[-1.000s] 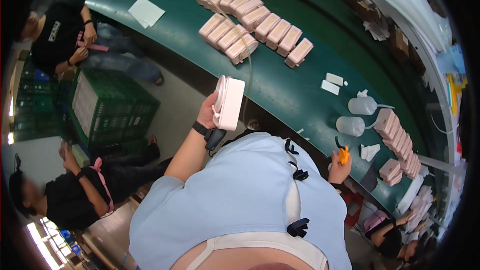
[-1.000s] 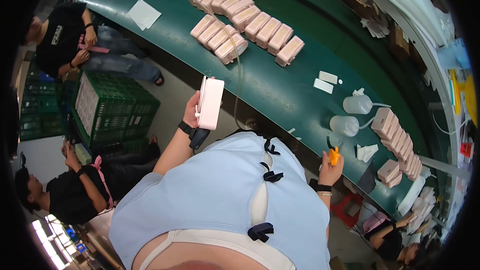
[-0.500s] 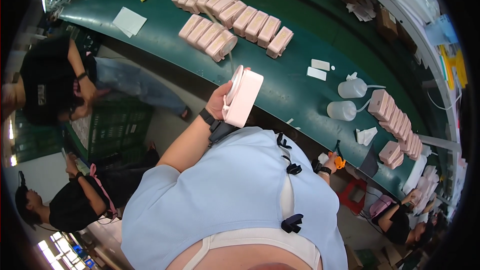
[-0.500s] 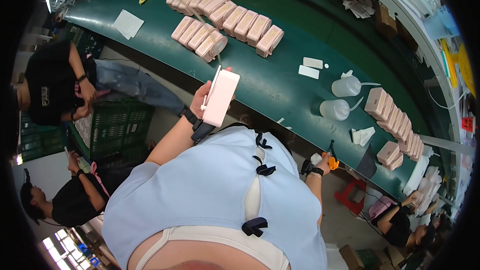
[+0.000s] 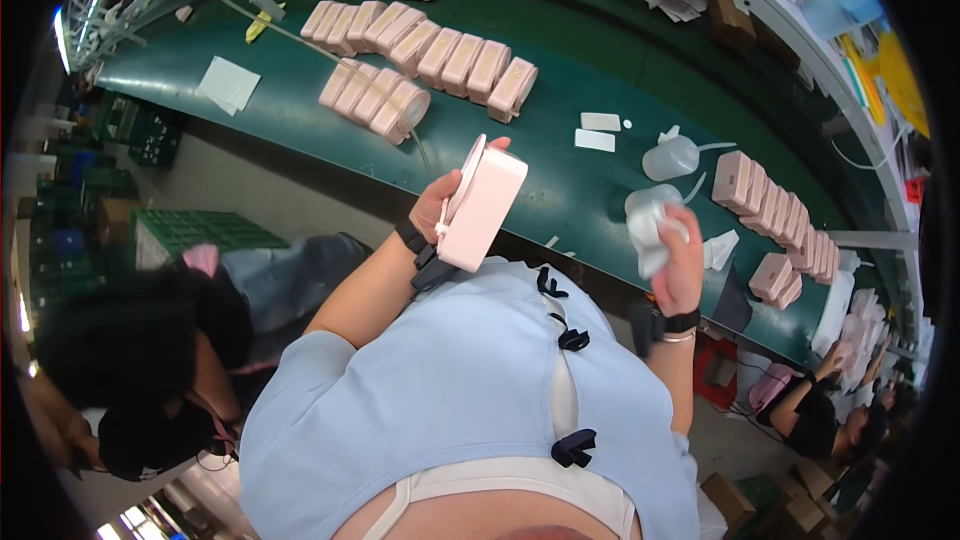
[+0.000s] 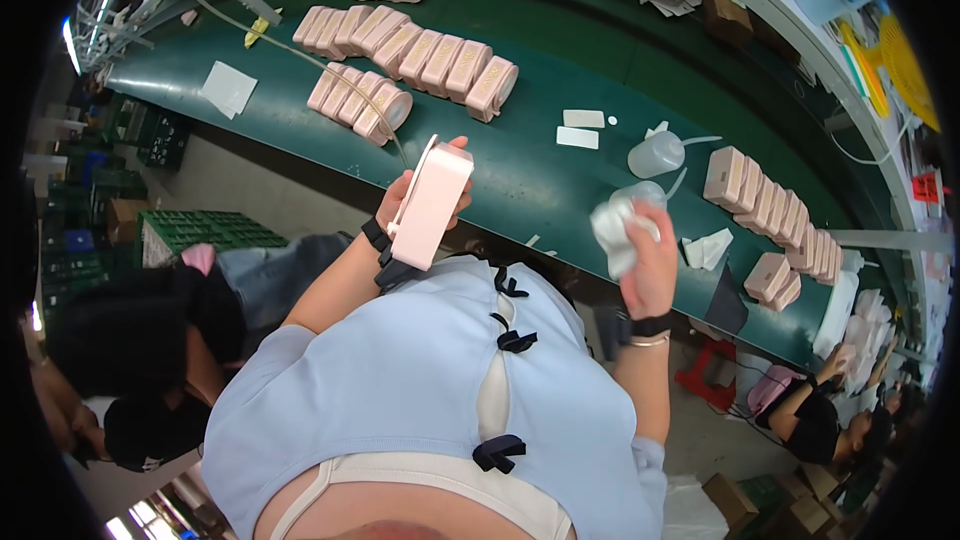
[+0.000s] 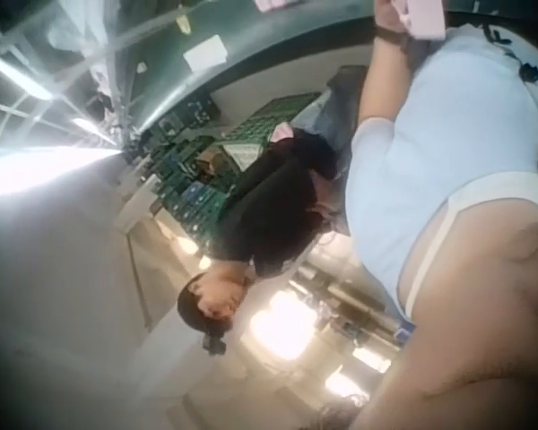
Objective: The person picks up a pink device, wipes its sides and back with a cloth, and blows air onto it with a nozzle. They then wipe the front of the device with the cloth, blow air onto it again, and place it back onto the table.
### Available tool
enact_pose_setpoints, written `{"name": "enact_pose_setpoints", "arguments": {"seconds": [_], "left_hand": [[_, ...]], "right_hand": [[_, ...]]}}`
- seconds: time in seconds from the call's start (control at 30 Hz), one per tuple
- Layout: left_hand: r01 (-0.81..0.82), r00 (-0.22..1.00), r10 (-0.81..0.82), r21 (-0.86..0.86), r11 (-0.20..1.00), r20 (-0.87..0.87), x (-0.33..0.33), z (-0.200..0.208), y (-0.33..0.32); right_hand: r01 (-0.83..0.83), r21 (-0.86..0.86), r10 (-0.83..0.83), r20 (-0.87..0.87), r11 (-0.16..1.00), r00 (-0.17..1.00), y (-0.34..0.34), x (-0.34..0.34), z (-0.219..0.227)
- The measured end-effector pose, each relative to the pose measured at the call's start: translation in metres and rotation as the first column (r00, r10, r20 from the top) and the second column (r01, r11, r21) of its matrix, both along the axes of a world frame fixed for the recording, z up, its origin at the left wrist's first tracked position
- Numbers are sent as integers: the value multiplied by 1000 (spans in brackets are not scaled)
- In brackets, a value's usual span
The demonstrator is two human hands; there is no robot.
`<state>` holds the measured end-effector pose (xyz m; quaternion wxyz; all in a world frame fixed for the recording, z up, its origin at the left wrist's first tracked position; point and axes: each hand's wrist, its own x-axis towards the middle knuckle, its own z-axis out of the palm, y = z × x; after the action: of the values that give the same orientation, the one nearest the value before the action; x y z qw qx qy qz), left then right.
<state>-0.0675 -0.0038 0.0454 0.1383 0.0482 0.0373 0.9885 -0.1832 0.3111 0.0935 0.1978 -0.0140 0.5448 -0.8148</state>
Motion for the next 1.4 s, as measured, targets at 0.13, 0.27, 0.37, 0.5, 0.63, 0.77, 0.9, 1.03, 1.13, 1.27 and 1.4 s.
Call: {"name": "enact_pose_setpoints", "arguments": {"seconds": [0.13,0.27,0.37,0.5,0.63,0.77,0.9,1.03,1.13,1.27,1.4], "left_hand": [[4,999,-2,-60,998,43,-5,25,14],[50,983,-22,-150,987,181,5,29,19],[81,965,-56,-89,993,257,15,11,20],[14,972,26,-169,986,235,20,10,37],[-69,978,113,-240,968,175,15,24,51],[-50,965,130,-332,942,226,12,22,53],[-128,990,137,-172,977,45,6,19,48],[-113,973,166,-295,949,161,8,10,48],[10,985,29,-219,976,173,17,-3,41],[-140,982,151,-105,985,109,-12,9,56],[-136,989,145,-166,977,38,-29,9,42]], "right_hand": [[32,271,193,-756,962,625,-79,1,77],[-147,477,498,-805,866,321,-114,16,77],[-55,472,472,-852,880,227,-113,28,65],[-108,498,509,-853,860,115,-102,23,61],[-173,497,514,-856,850,64,-93,16,59],[-318,596,590,-798,737,-128,-83,15,48],[-422,548,573,-816,722,-78,-86,18,50],[-147,528,546,-827,837,133,-98,0,52],[-198,429,468,-852,881,236,-97,6,52],[-297,465,510,-855,834,91,-92,17,53],[-416,462,495,-868,783,-34,-87,13,48]]}}
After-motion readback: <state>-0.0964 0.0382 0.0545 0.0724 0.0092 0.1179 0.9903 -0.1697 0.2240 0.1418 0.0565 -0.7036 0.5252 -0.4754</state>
